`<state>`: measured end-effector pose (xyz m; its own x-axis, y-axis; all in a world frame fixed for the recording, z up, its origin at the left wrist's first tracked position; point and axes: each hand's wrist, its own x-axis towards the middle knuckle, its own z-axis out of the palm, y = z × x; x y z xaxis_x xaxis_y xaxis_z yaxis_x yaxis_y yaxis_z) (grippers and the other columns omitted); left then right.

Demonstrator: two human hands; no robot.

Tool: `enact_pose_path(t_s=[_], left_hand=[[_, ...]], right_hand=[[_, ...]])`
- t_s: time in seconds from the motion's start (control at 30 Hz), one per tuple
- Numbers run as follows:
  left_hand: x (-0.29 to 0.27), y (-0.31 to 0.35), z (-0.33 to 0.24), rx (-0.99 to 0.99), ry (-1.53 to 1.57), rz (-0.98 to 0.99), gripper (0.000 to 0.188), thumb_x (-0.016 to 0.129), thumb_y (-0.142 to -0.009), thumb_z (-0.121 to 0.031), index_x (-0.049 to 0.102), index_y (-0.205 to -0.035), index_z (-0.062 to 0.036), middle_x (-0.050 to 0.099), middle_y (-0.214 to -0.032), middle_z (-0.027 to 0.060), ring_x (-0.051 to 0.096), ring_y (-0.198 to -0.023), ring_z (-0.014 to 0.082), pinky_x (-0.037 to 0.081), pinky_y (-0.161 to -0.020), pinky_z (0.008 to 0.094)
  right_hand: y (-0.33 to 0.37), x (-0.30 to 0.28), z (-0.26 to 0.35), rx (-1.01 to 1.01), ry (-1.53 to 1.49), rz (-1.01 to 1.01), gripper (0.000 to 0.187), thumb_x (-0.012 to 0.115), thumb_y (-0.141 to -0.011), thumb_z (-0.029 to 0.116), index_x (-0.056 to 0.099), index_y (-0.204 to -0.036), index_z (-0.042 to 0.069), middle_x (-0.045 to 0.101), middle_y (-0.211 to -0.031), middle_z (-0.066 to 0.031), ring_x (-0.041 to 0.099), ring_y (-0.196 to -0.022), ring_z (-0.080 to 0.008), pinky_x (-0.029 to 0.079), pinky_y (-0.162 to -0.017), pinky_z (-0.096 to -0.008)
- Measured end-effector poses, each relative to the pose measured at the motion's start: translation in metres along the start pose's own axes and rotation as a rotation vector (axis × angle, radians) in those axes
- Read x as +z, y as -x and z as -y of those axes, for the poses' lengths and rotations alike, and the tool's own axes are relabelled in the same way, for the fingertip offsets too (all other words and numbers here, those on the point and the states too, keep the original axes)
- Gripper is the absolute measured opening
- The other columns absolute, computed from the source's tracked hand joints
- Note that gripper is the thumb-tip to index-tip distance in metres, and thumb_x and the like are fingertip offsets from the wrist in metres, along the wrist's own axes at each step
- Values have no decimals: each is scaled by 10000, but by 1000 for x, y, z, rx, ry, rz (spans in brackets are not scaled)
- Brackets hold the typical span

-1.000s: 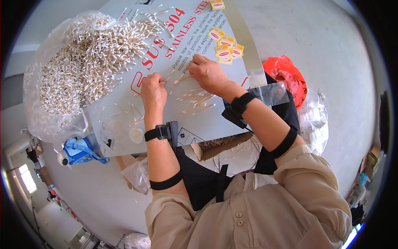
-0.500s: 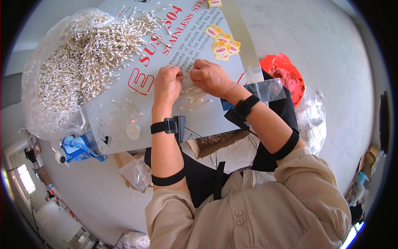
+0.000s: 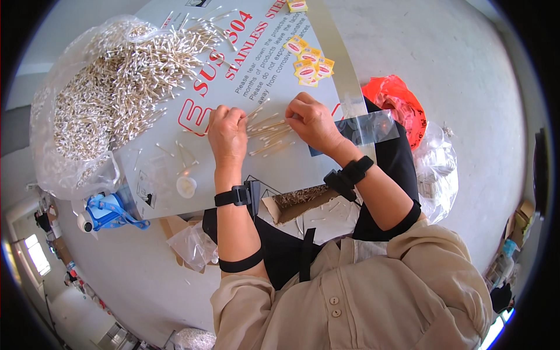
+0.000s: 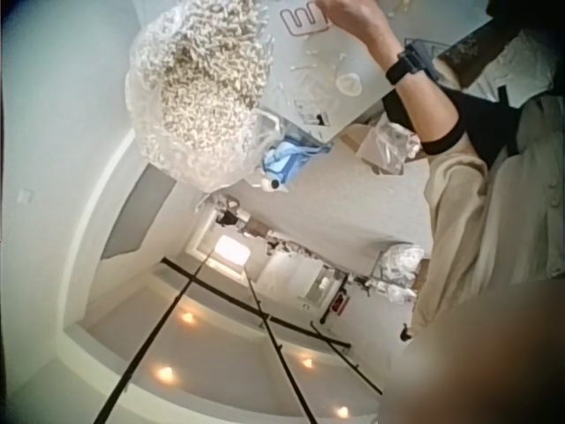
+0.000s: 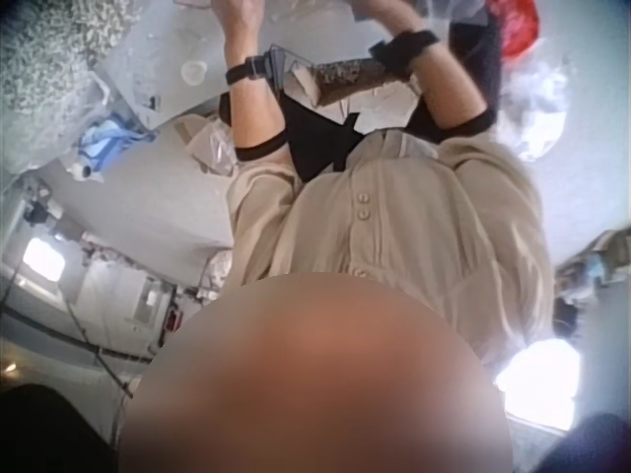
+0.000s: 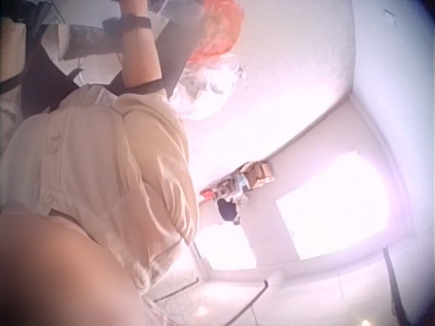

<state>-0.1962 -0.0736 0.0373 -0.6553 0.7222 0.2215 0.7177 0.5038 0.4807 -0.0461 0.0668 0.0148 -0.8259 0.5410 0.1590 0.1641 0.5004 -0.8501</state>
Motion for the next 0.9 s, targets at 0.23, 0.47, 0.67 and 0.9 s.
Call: enact_pose_path(t_s=[0.23,0.47,0.67,0.9], left_hand=[[6,-9,0,84,-64,18,152,723,-702,14,658,-814,-67,576,-818,45,562,-848,266,493,-726,387],[7,-8,3,66,-117,96,151,688,-746,21,606,-849,-53,587,-853,69,567,-886,294,485,-757,405],[-1,-21,12,94,-242,97,141,687,-758,5,593,-849,-47,580,-857,78,557,-870,302,471,-767,414],[2,-2,9,108,-47,237,112,667,-764,23,614,-822,-57,571,-860,85,552,-876,300,474,-747,419]], right_hand=[[13,-3,3,17,-39,10,56,643,-766,19,589,-780,19,567,-846,-120,609,-749,-310,507,-670,-378],[11,-4,5,129,-178,-47,76,651,-760,-27,605,-806,12,559,-848,-113,612,-693,-250,505,-634,-326],[15,-4,8,136,-181,-20,68,648,-774,-33,604,-817,-4,565,-874,-117,627,-713,-239,515,-653,-307],[24,6,13,137,-346,-256,147,630,-819,-29,571,-954,-24,549,-1025,-112,585,-834,-198,513,-744,-290]])
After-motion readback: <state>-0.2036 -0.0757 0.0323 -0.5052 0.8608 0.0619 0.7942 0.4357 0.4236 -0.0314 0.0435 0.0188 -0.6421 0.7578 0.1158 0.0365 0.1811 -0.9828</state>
